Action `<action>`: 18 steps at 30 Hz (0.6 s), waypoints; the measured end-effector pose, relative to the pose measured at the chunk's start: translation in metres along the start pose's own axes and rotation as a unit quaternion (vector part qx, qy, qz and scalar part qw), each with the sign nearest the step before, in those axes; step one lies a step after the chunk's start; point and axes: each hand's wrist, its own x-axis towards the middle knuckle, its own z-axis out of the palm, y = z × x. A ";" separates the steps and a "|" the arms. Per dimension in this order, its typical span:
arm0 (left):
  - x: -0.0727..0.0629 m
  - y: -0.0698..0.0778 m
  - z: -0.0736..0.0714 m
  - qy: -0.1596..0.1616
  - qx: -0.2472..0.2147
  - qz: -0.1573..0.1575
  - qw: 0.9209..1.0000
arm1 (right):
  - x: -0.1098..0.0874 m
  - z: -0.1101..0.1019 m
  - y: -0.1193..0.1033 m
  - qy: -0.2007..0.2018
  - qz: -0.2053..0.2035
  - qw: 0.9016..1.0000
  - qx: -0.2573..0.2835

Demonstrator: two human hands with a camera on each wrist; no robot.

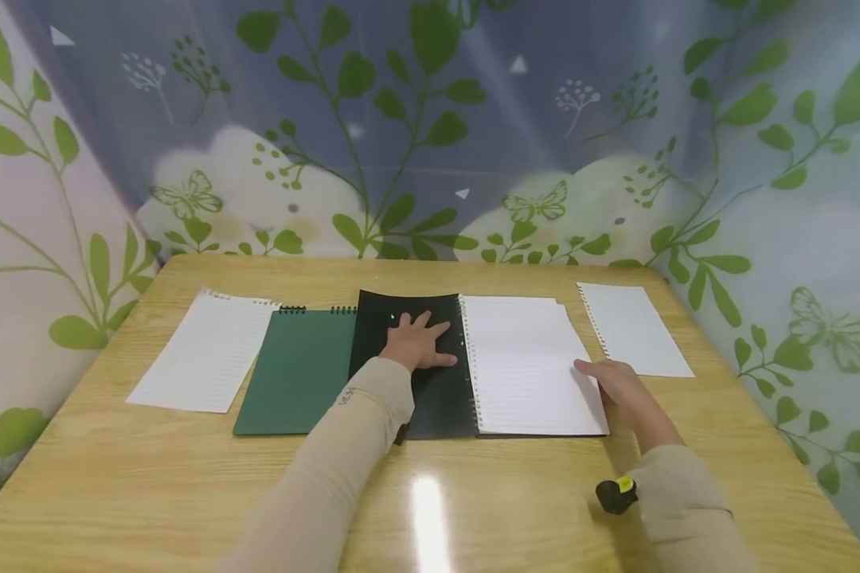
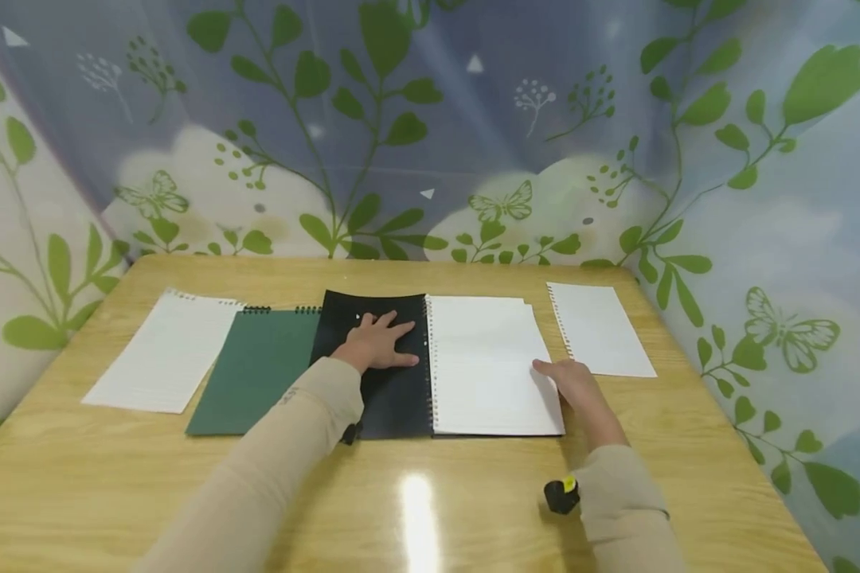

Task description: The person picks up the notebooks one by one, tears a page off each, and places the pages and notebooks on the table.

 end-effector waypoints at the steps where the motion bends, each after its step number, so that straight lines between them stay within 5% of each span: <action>1: 0.001 0.000 0.000 0.000 -0.002 0.001 1.000 | -0.001 -0.001 0.000 0.009 -0.007 1.000 -0.020; 9: 0.004 0.000 0.003 0.014 -0.026 -0.002 1.000 | -0.004 0.004 0.007 0.074 -0.070 0.990 -0.097; 18: -0.010 -0.009 0.012 0.057 -0.016 0.036 0.998 | -0.004 0.012 0.012 0.079 -0.076 0.988 -0.108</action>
